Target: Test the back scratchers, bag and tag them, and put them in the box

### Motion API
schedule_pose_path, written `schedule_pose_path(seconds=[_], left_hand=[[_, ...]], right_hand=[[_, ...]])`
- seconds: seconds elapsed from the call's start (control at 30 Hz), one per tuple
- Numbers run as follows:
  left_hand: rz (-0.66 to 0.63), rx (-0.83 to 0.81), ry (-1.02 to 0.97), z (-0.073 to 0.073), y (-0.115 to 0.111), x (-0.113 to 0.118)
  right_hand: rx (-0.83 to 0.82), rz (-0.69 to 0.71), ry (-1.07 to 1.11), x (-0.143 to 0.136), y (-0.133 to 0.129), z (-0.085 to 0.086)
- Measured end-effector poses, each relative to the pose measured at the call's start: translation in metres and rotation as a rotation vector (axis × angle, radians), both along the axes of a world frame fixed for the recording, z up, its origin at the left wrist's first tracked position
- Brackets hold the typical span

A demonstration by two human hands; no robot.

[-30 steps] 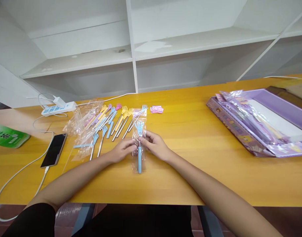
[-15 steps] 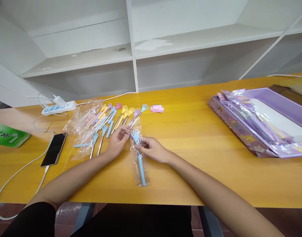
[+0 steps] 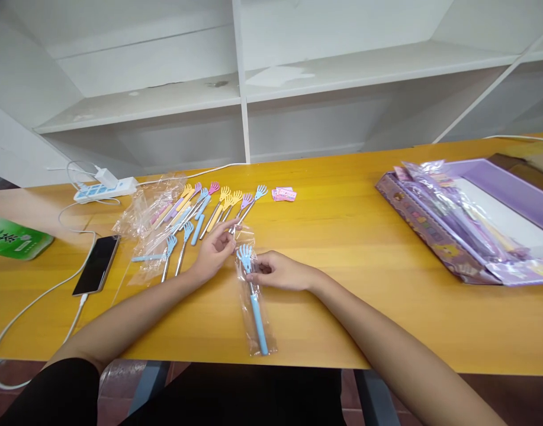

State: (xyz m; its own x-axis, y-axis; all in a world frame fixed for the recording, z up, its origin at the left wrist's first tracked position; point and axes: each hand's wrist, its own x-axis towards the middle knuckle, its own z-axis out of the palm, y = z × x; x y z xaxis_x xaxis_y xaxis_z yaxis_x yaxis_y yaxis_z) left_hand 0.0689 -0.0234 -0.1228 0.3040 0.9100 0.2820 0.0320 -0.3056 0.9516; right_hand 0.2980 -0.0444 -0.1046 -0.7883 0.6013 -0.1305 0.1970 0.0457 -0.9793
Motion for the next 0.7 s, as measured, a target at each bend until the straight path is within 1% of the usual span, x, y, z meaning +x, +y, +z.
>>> schedule_pose_path(seconds=[0.1,0.2,0.37,0.53,0.6,0.63,0.67,0.7], left_hand=[[-0.016,-0.013,0.042,-0.002,0.0,0.0],[-0.025,-0.033,0.076,-0.002,0.0,0.0],[-0.011,0.064,0.236,0.002,-0.001,-0.001],[-0.061,0.014,0.204,0.001,-0.001,0.0],[-0.081,-0.023,0.169,-0.001,-0.001,0.001],[-0.094,-0.045,0.148,-0.002,-0.002,0.001],[-0.105,-0.07,0.125,-0.003,-0.002,0.002],[-0.106,-0.09,0.098,-0.004,-0.003,0.002]], right_hand=[[-0.006,0.035,-0.019,0.002,0.001,0.0],[-0.013,0.04,-0.024,0.003,0.002,-0.002],[-0.001,0.041,-0.021,0.003,0.003,-0.002],[0.004,0.041,0.006,0.005,0.003,0.0],[-0.028,-0.012,0.005,0.007,0.006,-0.004],[-0.023,-0.086,0.002,0.009,0.01,-0.007],[0.021,-0.197,-0.004,0.012,0.015,-0.012],[0.11,-0.337,-0.019,0.016,0.022,-0.018]])
